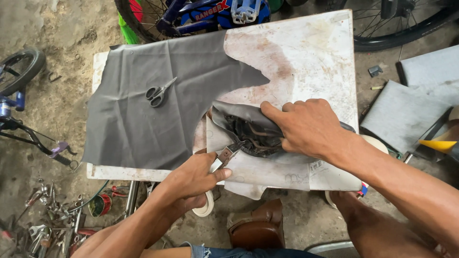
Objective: The person wraps a piece of black material around a bicycle seat, smoothing it by hand. They then use a staple gun to secure the material to the underside of the seat, repeatedly pressing the tool to attach the covering.
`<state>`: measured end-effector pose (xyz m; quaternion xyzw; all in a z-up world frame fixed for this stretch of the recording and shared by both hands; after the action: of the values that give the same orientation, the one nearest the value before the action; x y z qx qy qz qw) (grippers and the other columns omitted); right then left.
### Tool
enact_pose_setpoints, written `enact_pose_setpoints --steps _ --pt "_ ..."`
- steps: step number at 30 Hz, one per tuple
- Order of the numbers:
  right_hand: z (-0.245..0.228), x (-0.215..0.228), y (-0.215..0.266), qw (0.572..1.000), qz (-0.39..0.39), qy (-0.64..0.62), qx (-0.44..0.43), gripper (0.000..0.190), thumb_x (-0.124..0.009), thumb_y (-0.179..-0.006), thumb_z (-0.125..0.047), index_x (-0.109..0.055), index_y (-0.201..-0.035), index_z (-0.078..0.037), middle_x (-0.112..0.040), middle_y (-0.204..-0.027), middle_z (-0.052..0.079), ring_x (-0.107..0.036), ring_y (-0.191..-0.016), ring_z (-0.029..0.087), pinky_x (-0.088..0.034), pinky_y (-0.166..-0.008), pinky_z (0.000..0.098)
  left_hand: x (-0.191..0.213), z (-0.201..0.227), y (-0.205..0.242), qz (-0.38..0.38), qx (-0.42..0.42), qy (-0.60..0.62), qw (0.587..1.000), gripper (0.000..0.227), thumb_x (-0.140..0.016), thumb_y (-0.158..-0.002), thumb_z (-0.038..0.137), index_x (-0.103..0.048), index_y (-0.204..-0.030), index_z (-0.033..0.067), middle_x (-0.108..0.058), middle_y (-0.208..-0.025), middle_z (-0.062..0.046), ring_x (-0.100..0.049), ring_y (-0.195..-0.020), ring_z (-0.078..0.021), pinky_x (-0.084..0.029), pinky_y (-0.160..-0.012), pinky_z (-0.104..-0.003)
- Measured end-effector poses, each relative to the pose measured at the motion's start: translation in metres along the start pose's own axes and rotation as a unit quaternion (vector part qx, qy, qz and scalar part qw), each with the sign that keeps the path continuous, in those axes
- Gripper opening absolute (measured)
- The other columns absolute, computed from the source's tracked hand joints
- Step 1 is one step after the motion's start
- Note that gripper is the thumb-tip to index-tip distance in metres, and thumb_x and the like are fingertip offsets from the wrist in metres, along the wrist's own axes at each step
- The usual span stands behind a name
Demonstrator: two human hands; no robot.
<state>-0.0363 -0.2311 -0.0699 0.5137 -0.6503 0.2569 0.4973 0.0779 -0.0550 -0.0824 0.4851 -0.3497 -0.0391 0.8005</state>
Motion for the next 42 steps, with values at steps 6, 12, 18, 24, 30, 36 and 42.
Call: enact_pose_setpoints --steps 6,12,18,24,30,36,42 --pt "-0.004 0.003 0.001 1.000 0.007 0.004 0.008 0.062 -0.074 -0.070 -0.017 -0.050 -0.128 -0.018 -0.070 -0.075 0.012 -0.070 -0.068 0.037 -0.052 -0.057 0.0497 -0.001 0.002 0.000 0.007 -0.011 -0.008 1.000 0.049 -0.067 -0.092 0.040 -0.062 -0.104 -0.0066 -0.069 -0.084 -0.024 -0.069 -0.079 -0.0360 -0.051 -0.072 -0.047" --pt "-0.007 0.004 0.000 1.000 0.006 -0.001 0.015 0.061 -0.073 -0.071 -0.017 -0.052 -0.127 -0.018 -0.070 -0.074 0.011 -0.069 -0.067 0.037 -0.051 -0.057 0.0498 -0.002 0.000 -0.012 0.001 -0.012 -0.037 0.999 0.052 -0.067 -0.091 0.044 -0.065 -0.101 -0.0076 -0.070 -0.080 -0.025 -0.071 -0.081 -0.0363 -0.052 -0.073 -0.048" --pt "-0.017 0.009 -0.001 1.000 -0.014 -0.001 0.028 0.065 -0.074 -0.070 -0.017 -0.051 -0.131 -0.018 -0.070 -0.072 0.012 -0.069 -0.067 0.038 -0.050 -0.056 0.0507 -0.012 -0.014 -0.023 -0.038 0.052 -0.063 0.996 0.064 -0.069 -0.090 0.052 -0.068 -0.101 -0.0116 -0.072 -0.082 -0.029 -0.075 -0.084 -0.0379 -0.054 -0.075 -0.049" --pt "-0.023 0.010 -0.004 0.999 -0.003 -0.006 0.044 0.063 -0.071 -0.070 -0.015 -0.051 -0.130 -0.013 -0.070 -0.072 0.013 -0.068 -0.066 0.038 -0.050 -0.055 0.0507 -0.005 -0.010 -0.037 0.015 0.034 -0.059 0.998 0.062 -0.076 -0.084 0.052 -0.068 -0.113 -0.0019 -0.073 -0.091 -0.026 -0.073 -0.093 -0.0392 -0.055 -0.080 -0.049" --pt "-0.019 0.011 -0.008 0.999 -0.024 -0.032 0.031 0.063 -0.070 -0.070 -0.013 -0.053 -0.131 -0.015 -0.068 -0.068 0.013 -0.067 -0.063 0.037 -0.049 -0.053 0.0505 -0.002 -0.004 -0.032 0.028 0.045 -0.040 0.998 0.060 -0.074 -0.084 0.050 -0.066 -0.115 -0.0011 -0.074 -0.092 -0.027 -0.074 -0.093 -0.0392 -0.057 -0.078 -0.049" --pt "-0.014 0.010 -0.008 0.999 -0.019 -0.033 0.030 0.068 -0.069 -0.068 -0.011 -0.054 -0.134 -0.015 -0.067 -0.063 0.010 -0.066 -0.060 0.036 -0.047 -0.052 0.0499 0.001 0.006 -0.030 0.082 -0.034 -0.008 0.996 0.053 -0.075 -0.084 0.044 -0.070 -0.107 -0.0035 -0.074 -0.091 -0.027 -0.073 -0.094 -0.0408 -0.056 -0.079 -0.048" --pt "-0.015 0.011 -0.008 0.999 -0.029 -0.034 0.024 0.065 -0.070 -0.068 -0.013 -0.055 -0.131 -0.016 -0.067 -0.064 0.010 -0.066 -0.061 0.036 -0.047 -0.052 0.0501 0.001 0.004 -0.033 0.044 0.027 -0.066 0.996 0.059 -0.073 -0.087 0.050 -0.071 -0.105 -0.0063 -0.072 -0.091 -0.030 -0.071 -0.097 -0.0429 -0.055 -0.080 -0.050"
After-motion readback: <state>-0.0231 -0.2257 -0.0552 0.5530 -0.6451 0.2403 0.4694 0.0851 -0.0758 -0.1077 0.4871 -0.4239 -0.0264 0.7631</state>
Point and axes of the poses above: each hand's wrist, its own y-axis away from the middle knuckle, its own x-axis out of the back of the hand, z = x × y, the point moved 10 cm from there along -y, towards the middle knuckle
